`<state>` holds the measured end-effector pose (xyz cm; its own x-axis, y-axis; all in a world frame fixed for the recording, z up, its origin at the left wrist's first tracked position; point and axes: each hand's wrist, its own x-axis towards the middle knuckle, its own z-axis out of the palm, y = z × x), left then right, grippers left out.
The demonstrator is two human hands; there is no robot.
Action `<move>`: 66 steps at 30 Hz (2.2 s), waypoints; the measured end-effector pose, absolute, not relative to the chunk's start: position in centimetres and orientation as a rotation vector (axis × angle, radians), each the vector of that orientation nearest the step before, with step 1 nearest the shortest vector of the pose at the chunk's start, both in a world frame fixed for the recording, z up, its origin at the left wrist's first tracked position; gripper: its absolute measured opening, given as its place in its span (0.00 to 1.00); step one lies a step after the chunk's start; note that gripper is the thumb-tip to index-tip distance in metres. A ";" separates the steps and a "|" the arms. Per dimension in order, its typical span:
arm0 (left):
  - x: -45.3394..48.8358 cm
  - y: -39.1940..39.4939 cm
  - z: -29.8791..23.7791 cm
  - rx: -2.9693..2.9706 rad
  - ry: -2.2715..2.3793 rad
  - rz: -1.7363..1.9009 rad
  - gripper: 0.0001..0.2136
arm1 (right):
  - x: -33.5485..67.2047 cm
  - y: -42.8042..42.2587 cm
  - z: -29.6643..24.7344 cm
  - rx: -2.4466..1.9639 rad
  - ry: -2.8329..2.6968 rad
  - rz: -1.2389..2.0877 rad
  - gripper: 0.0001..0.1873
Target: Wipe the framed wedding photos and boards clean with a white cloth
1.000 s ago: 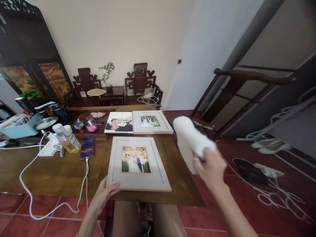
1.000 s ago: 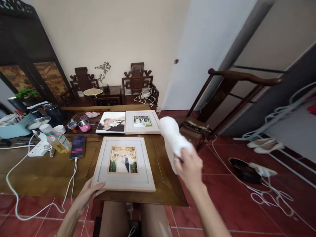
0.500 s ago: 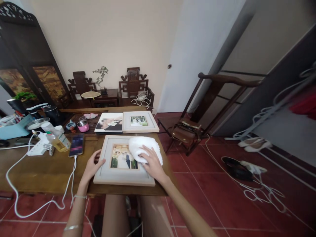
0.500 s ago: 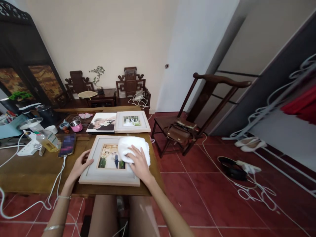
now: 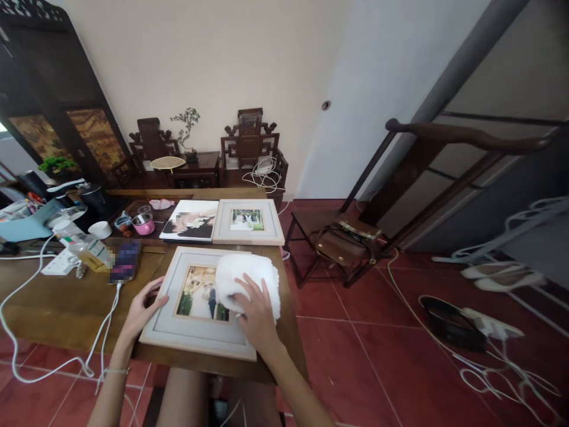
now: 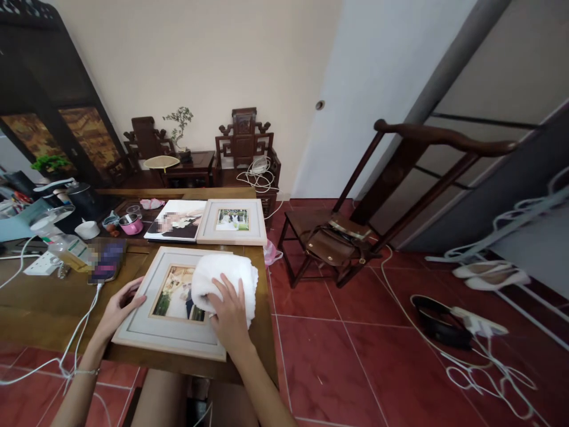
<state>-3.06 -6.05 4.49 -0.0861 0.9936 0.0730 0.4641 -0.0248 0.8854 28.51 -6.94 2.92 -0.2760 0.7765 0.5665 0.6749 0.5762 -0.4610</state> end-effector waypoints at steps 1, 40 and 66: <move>-3.0 -6.1 4.6 1.537 1.619 1.057 0.29 | 28.5 -7.0 3.0 -1.154 -2.018 0.165 0.26; -2.6 -5.4 3.4 1.734 1.551 1.073 0.24 | 30.9 -6.0 2.3 -1.049 -1.931 -0.021 0.08; -1.3 -3.5 2.2 2.006 1.560 1.028 0.28 | 30.7 -6.0 2.2 -1.199 -1.896 0.010 0.14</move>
<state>-1.33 -3.55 2.24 0.1077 0.9460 0.3056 0.6536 -0.2990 0.6953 30.72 -6.02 2.16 -0.1595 0.7366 0.6572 0.7295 0.5365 -0.4243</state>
